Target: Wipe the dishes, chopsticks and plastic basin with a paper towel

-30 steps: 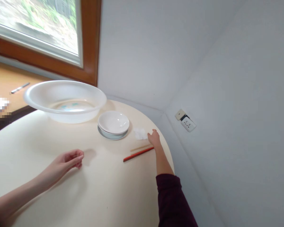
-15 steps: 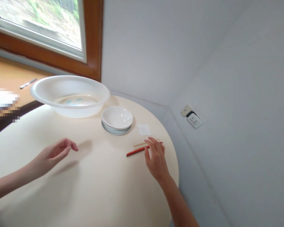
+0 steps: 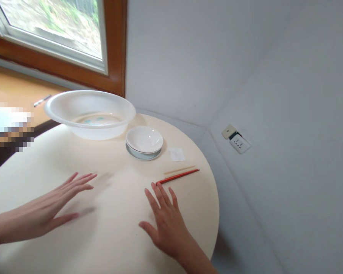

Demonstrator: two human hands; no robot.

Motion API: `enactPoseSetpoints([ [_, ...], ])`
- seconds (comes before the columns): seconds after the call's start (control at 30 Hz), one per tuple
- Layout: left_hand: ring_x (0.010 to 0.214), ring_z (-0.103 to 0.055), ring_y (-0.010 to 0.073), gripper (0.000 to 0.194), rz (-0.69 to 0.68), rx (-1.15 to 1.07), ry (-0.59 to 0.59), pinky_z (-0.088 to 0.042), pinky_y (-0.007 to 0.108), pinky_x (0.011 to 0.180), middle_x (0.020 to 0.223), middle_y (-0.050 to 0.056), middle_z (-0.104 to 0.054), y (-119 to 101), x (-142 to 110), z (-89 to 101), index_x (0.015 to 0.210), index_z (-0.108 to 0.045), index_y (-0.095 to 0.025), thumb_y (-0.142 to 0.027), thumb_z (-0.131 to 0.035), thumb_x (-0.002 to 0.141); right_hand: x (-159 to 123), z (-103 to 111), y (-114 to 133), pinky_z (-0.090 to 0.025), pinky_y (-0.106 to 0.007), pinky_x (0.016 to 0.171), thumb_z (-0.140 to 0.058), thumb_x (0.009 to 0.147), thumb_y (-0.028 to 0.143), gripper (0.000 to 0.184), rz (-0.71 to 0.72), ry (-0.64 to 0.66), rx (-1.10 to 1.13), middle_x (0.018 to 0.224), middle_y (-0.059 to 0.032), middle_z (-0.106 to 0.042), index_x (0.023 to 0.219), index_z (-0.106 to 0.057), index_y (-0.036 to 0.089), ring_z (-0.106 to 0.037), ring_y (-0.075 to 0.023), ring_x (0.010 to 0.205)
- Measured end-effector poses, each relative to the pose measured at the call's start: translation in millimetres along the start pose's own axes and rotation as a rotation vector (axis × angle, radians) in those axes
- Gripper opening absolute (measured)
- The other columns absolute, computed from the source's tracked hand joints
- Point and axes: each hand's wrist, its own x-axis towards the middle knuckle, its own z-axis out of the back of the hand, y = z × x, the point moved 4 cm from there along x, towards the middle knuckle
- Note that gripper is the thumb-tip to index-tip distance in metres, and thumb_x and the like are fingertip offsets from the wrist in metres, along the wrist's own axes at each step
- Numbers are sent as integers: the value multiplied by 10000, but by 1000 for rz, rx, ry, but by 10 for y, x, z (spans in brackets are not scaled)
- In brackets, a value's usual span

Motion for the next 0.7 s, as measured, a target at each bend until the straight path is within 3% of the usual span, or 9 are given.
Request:
enactPoseSetpoints([
  [0.07, 1325, -312, 294, 711, -109, 170, 140, -183, 495, 1091, 1470, 76, -309, -53, -51, -64, 1440, -191, -286, -398, -518, 818, -35, -94, 72, -165, -588, 1071, -558, 802, 470, 795, -1, 118, 26, 1486, -130, -233, 1444, -169, 208, -143, -317, 1376],
  [0.13, 1345, -259, 295, 732, -150, 260, 175, -121, 478, 1106, 1482, 67, -264, -57, -97, -129, 1445, -130, -294, -431, -496, 826, -66, -225, 108, -147, -596, 1074, -569, 786, 497, 828, -7, 217, 58, 1500, -117, -185, 1448, -151, 225, -103, -320, 1382],
  [0.23, 1343, -273, 273, 676, -162, 299, 149, -83, 430, 1116, 1478, 49, -268, -27, -142, -225, 1431, -175, -323, -448, -475, 838, -102, -417, 104, -148, -582, 1082, -537, 813, 485, 766, -22, 293, 95, 1501, -106, -176, 1442, -171, 245, -109, -303, 1383],
  [0.33, 1340, -286, 267, 658, -156, 296, 141, -77, 419, 1115, 1478, 45, -267, -3, -150, -273, 1426, -192, -329, -459, -464, 841, -118, -512, 80, -139, -574, 1088, -497, 848, 453, 704, -32, 285, 104, 1501, -89, -179, 1441, -162, 272, -121, -285, 1383],
  [0.7, 1337, -288, 271, 661, -121, 222, 183, -86, 455, 1113, 1474, 37, -267, -28, -118, -237, 1421, -178, -353, -447, -477, 838, -140, -519, 73, -139, -573, 1092, -475, 859, 456, 692, -34, 300, 118, 1501, -86, -164, 1442, -144, 286, -112, -277, 1383],
])
